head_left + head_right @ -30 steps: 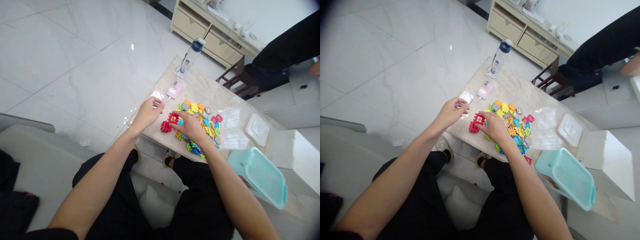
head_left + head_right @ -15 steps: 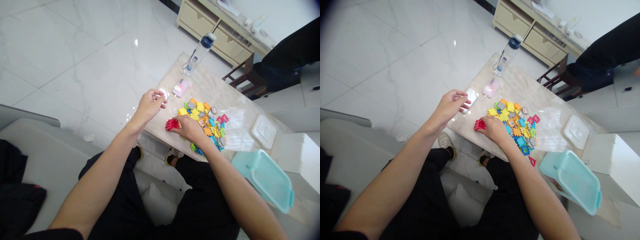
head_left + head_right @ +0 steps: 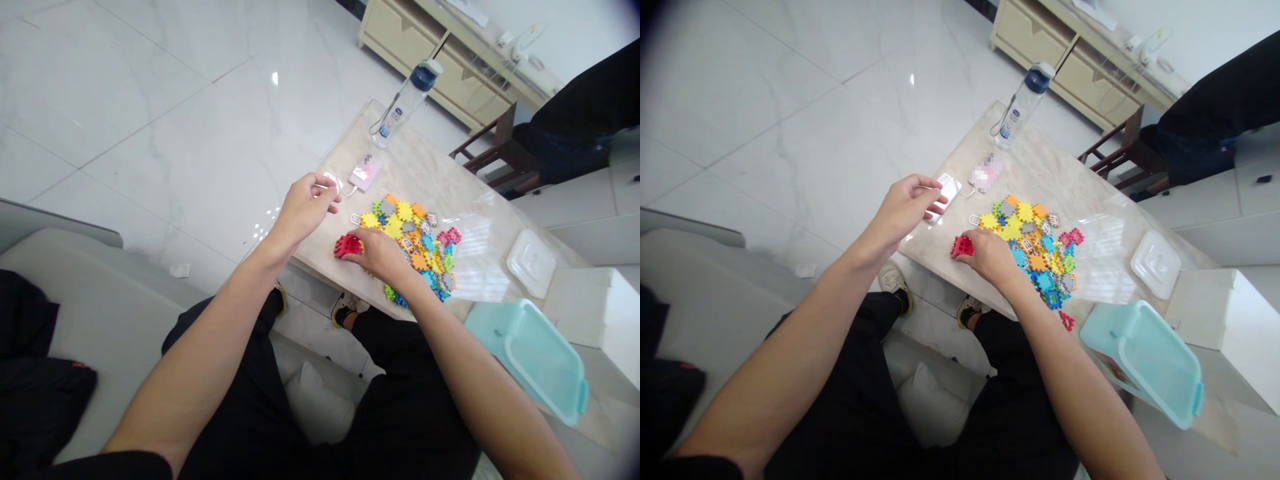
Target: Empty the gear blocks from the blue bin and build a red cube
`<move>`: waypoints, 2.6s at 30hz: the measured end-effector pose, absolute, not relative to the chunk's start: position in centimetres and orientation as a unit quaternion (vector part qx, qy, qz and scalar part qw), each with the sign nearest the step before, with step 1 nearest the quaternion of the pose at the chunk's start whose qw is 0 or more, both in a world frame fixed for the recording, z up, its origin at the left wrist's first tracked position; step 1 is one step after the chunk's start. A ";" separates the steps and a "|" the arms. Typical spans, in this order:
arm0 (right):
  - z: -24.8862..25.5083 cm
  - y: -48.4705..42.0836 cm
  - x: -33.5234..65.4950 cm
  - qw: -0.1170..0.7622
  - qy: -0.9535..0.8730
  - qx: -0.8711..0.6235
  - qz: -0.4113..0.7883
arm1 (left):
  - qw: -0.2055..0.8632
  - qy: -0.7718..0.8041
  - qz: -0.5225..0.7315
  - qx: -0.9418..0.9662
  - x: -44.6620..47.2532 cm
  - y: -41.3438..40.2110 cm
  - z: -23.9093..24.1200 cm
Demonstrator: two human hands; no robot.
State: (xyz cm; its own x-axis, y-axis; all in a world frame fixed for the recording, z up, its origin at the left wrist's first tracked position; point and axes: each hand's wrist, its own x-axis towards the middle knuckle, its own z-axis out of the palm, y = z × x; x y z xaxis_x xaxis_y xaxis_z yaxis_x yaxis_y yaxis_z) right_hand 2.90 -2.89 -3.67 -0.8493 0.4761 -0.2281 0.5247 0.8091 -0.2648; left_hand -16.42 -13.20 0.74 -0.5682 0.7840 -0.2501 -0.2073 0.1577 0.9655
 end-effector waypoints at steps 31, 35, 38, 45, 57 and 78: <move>-2.6 -3.5 2.6 0.105 0.948 0.277 -0.112 | 0.415 0.643 0.601 0.231 -15.8 -13.0 0.7; -2.7 -3.6 2.5 0.104 0.950 0.270 -0.116 | 0.418 0.641 0.601 0.233 -15.8 -12.9 0.6; -2.8 -3.7 2.3 0.108 0.951 0.270 -0.106 | 0.416 0.641 0.599 0.240 -15.8 -12.8 0.5; -2.8 -3.7 2.6 0.107 0.945 0.287 -0.111 | 0.415 0.639 0.599 0.245 -15.7 -13.1 0.8; -3.3 -4.0 2.5 0.088 0.945 0.288 -0.128 | 0.432 0.639 0.590 0.241 -15.3 -13.1 1.2; -3.0 -4.3 2.1 0.122 0.933 0.322 -0.103 | 0.445 0.633 0.588 0.237 -15.7 -13.5 1.8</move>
